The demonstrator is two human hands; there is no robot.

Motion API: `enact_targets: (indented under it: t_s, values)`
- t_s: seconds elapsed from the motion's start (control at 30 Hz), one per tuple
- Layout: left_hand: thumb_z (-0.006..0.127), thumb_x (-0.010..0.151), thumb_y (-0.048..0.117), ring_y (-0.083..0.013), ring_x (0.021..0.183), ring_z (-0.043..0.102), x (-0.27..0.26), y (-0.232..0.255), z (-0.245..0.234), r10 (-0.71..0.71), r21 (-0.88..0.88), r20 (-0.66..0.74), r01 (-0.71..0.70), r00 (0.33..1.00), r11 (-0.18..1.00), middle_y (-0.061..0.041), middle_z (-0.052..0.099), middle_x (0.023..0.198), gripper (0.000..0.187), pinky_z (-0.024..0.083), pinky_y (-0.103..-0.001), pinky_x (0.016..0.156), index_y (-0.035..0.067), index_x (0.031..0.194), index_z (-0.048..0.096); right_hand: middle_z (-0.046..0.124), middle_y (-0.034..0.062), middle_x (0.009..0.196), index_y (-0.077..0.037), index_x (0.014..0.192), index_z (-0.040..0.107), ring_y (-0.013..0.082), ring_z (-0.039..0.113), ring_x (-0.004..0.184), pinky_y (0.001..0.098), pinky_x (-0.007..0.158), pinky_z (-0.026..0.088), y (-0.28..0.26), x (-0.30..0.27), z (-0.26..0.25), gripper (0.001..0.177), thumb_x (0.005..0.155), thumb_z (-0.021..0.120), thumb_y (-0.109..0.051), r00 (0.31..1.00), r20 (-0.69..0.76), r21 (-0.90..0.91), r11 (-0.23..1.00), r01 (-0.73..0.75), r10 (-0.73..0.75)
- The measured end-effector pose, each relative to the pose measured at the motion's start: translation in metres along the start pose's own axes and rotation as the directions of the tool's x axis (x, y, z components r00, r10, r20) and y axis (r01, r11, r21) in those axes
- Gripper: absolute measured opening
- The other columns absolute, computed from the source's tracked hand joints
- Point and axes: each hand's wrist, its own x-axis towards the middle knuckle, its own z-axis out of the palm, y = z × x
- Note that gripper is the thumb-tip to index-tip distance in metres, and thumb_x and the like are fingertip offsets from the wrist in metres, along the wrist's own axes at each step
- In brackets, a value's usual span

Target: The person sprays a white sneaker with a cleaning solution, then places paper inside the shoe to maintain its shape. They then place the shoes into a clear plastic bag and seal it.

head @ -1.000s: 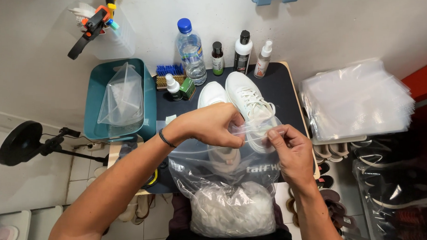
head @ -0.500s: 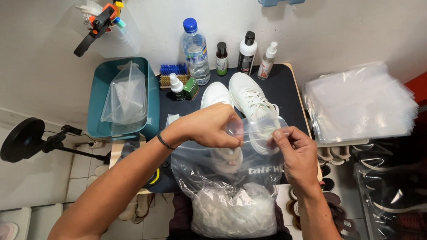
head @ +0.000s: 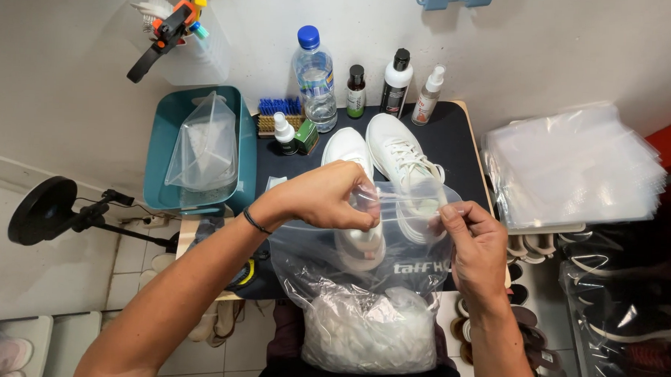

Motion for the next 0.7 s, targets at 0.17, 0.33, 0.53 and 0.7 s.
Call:
enact_targets:
  t_s: [0.17,0.33,0.53,0.7]
  values:
    - [0.061,0.058,0.021,-0.0242,0.051,0.055,-0.005,-0.009,0.001,0.015,-0.006,-0.018,-0.016,1.000,1.000,-0.014,0.055,0.056,0.012,0.044,-0.033,0.051,0.009,0.056,0.062,0.055,0.0134,0.060,0.001,0.071,0.052,0.0105,0.050,0.055,0.0218,0.060,0.043,0.002,-0.003,0.001,0.016,0.083,0.055,-0.009,1.000,-0.020,0.043,0.999,-0.014,0.015]
    - [0.062,0.059,0.022,-0.0256,0.056,0.056,-0.010,-0.015,0.002,0.008,-0.018,-0.032,-0.008,0.999,1.000,-0.015,0.057,0.061,0.013,0.044,-0.034,0.052,0.009,0.058,0.064,0.055,0.0142,0.059,0.001,0.070,0.051,0.0115,0.053,0.055,0.0220,0.058,0.045,0.010,-0.003,-0.006,0.017,0.084,0.055,-0.008,1.000,-0.026,0.058,0.998,-0.004,0.005]
    - [0.064,0.058,0.022,-0.0278,0.063,0.058,-0.018,-0.020,0.004,0.004,-0.009,-0.035,-0.004,0.999,1.000,-0.016,0.058,0.066,0.014,0.046,-0.035,0.056,0.009,0.062,0.066,0.055,0.0126,0.059,0.000,0.071,0.051,0.0109,0.054,0.054,0.0222,0.057,0.047,0.010,-0.006,-0.009,0.017,0.086,0.052,-0.008,0.999,-0.044,0.067,0.998,-0.002,0.005]
    - [0.063,0.059,0.023,-0.0249,0.061,0.060,-0.025,-0.020,-0.001,-0.034,0.009,-0.012,0.035,0.999,0.999,-0.011,0.059,0.060,0.014,0.046,-0.033,0.056,0.009,0.058,0.065,0.054,0.0125,0.059,0.000,0.072,0.051,0.0110,0.054,0.053,0.0217,0.055,0.047,0.010,-0.007,-0.011,0.017,0.086,0.053,-0.009,0.997,-0.078,0.083,0.997,-0.011,0.017]
